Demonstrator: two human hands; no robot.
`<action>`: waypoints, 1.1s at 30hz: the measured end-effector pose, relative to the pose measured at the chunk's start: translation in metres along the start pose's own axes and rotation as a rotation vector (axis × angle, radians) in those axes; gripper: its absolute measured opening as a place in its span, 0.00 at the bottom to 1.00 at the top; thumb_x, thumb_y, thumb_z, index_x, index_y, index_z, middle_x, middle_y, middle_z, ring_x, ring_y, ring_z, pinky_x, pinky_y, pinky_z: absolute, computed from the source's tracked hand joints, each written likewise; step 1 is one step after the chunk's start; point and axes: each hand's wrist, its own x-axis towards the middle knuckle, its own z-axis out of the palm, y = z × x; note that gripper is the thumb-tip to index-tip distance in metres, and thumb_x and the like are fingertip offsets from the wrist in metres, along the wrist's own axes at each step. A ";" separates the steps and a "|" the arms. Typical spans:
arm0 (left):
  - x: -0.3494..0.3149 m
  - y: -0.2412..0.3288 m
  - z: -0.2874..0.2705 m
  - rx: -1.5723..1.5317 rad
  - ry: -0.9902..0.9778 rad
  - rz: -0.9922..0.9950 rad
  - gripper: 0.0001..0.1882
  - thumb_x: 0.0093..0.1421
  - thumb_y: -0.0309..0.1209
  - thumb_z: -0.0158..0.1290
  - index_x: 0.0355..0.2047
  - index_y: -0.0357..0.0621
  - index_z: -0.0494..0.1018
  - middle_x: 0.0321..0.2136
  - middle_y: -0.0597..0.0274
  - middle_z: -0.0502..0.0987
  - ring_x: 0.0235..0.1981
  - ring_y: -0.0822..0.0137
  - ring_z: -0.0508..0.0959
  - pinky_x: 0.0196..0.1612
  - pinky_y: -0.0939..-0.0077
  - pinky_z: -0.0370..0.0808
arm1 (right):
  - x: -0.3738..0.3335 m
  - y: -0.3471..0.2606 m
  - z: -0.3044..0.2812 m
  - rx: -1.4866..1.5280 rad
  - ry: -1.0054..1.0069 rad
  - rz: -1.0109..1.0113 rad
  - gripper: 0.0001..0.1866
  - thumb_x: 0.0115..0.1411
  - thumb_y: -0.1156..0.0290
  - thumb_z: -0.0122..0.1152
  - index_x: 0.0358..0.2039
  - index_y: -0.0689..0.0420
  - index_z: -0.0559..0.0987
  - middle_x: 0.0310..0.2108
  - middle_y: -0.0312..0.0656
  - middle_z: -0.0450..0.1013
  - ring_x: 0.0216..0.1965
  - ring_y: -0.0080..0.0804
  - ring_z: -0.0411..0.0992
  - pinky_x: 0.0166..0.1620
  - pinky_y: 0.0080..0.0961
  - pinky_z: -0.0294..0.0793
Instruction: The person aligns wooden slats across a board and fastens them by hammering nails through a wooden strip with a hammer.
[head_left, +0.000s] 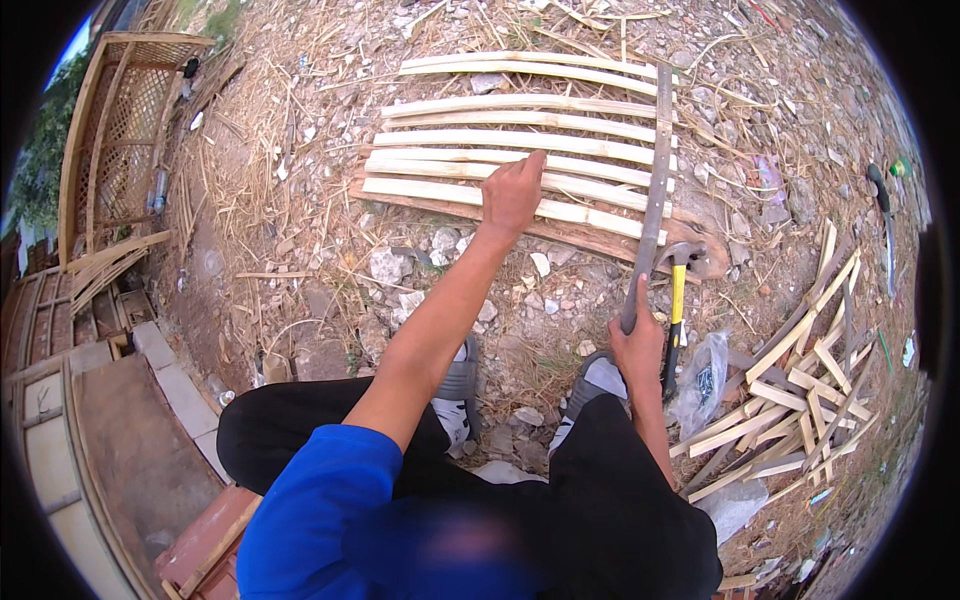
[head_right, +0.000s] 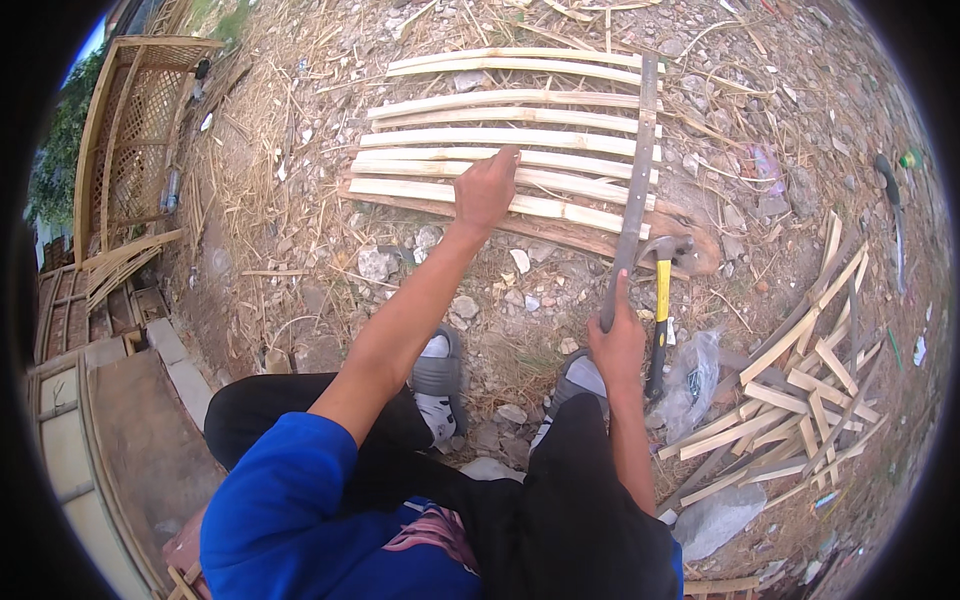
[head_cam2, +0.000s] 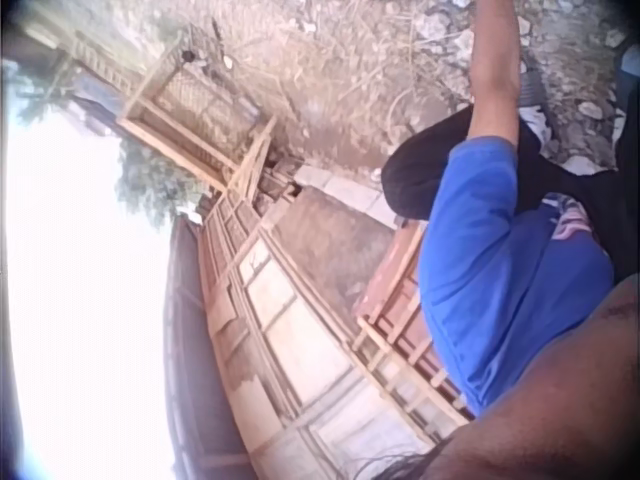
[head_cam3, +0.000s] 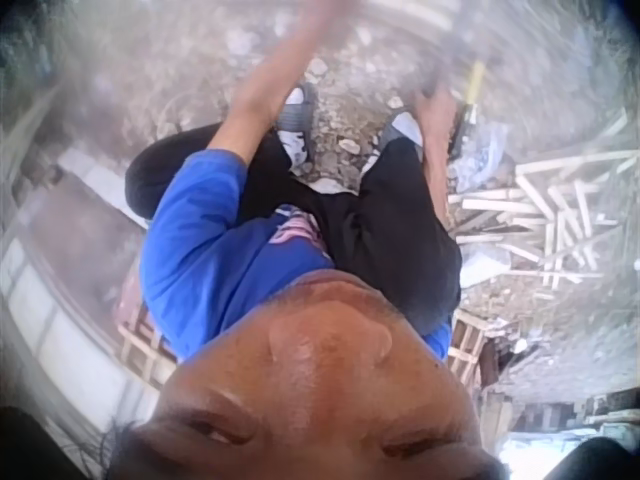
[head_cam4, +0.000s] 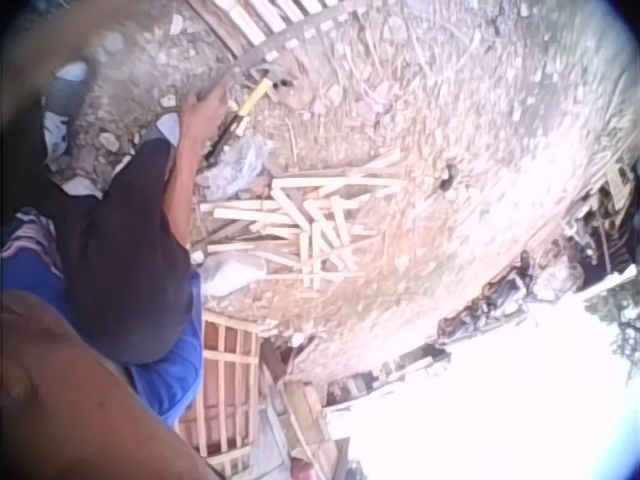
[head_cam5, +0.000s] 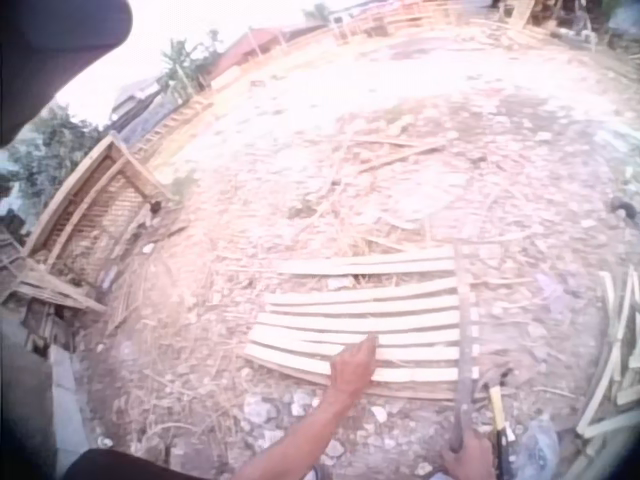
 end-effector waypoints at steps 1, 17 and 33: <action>-0.002 0.000 -0.001 -0.019 0.018 0.012 0.03 0.60 0.29 0.55 0.35 0.48 0.74 0.16 0.57 0.74 0.23 0.55 0.78 0.25 0.61 0.74 | -0.001 -0.002 0.001 0.005 0.003 0.003 0.44 0.52 0.76 0.61 0.69 0.54 0.56 0.36 0.63 0.75 0.36 0.62 0.75 0.41 0.47 0.74; -0.006 -0.005 0.002 -0.148 0.004 -0.051 0.06 0.59 0.29 0.57 0.37 0.44 0.76 0.30 0.56 0.81 0.34 0.54 0.81 0.37 0.60 0.77 | 0.002 0.003 0.008 0.013 -0.003 0.045 0.45 0.51 0.76 0.62 0.70 0.52 0.55 0.35 0.62 0.75 0.36 0.61 0.76 0.40 0.46 0.74; -0.018 0.141 0.082 -0.844 -0.131 -0.231 0.06 0.57 0.26 0.63 0.35 0.38 0.81 0.33 0.57 0.83 0.37 0.66 0.83 0.40 0.73 0.77 | 0.038 0.091 -0.024 0.026 0.037 -0.104 0.45 0.52 0.74 0.62 0.70 0.53 0.54 0.35 0.59 0.74 0.36 0.58 0.75 0.41 0.46 0.74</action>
